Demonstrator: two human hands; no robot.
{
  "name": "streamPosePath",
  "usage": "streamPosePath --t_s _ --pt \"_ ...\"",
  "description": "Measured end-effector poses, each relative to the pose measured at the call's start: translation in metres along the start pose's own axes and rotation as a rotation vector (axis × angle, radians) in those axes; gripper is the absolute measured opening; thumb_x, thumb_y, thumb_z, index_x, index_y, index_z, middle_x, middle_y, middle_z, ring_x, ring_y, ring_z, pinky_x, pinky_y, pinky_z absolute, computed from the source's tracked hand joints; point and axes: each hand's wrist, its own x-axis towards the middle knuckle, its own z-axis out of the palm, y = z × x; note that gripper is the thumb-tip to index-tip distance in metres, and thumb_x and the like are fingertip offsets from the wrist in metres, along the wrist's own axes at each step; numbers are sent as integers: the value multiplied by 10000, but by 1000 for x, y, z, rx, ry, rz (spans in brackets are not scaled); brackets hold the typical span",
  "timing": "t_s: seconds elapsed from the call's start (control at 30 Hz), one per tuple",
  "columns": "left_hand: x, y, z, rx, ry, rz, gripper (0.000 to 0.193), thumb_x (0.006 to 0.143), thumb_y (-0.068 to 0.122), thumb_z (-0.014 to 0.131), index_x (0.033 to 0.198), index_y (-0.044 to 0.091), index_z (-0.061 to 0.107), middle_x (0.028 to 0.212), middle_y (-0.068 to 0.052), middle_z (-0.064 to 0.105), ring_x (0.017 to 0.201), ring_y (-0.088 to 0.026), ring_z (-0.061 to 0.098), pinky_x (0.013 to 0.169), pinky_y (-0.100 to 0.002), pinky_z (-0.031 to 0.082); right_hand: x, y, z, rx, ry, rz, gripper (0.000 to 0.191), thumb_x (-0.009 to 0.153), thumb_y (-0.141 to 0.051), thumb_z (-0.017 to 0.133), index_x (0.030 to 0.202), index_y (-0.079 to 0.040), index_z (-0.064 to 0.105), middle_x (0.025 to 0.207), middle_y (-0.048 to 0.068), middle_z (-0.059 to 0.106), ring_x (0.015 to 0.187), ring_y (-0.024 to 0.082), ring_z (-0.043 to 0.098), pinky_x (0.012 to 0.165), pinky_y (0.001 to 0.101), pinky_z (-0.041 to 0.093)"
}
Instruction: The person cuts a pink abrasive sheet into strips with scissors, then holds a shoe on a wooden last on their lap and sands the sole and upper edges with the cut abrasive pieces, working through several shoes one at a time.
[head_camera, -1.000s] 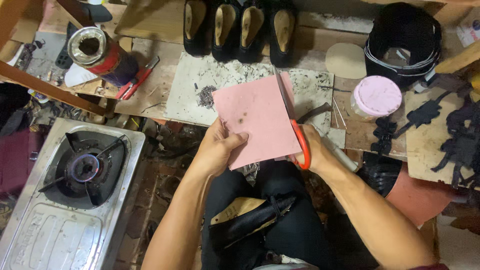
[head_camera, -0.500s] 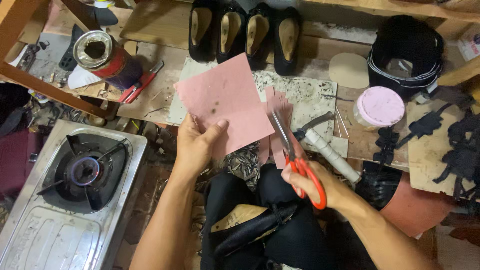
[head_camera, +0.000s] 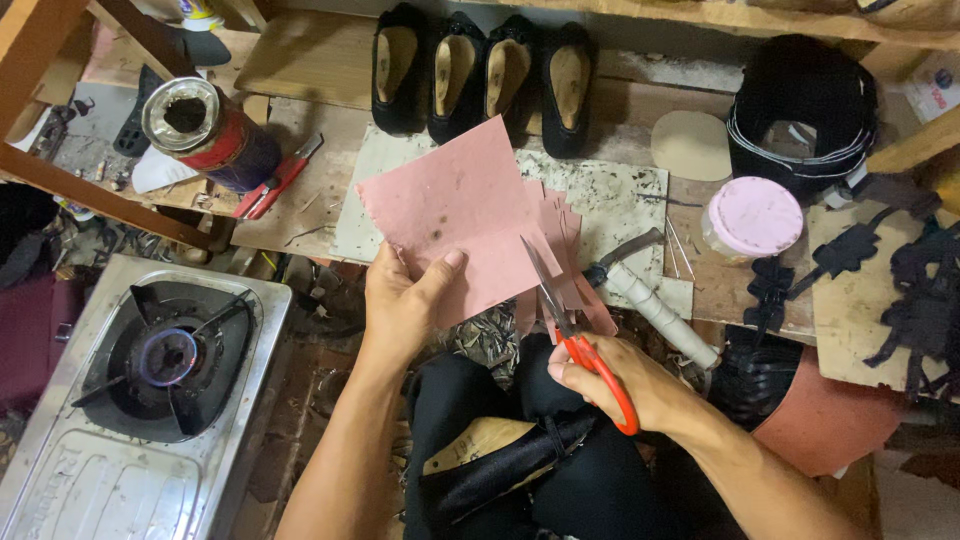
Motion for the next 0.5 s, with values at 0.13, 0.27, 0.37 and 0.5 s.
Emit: streamPosePath --t_s 0.13,0.27,0.37,0.5 --pt "-3 1 3 -35 5 -36 391 907 -5 709 1274 -14 571 1178 -99 709 1030 -164 678 909 -323 565 1 2 1 -47 6 -3 281 897 -340 629 936 -71 699 644 28 630 625 144 606 633 329 519" --pt "-5 4 4 -19 8 -33 390 905 -1 715 1271 -15 580 1174 -94 711 1024 -155 676 905 -317 562 0 2 2 -48 8 -16 283 895 -343 632 949 -72 696 659 28 636 647 151 617 651 333 521" --pt "-6 4 4 -7 5 -17 401 900 -2 718 1275 -10 575 1176 -89 707 1024 -147 674 907 -310 558 -1 1 3 -33 12 -38 286 892 -346 631 953 -75 696 672 24 645 652 144 627 648 330 527" --pt "-7 -1 -1 5 20 -79 369 893 15 724 1238 -5 596 1140 -83 722 975 -136 677 861 -306 570 1 0 4 -33 -2 69 305 907 -368 610 928 -77 699 659 44 623 615 149 610 622 339 524"
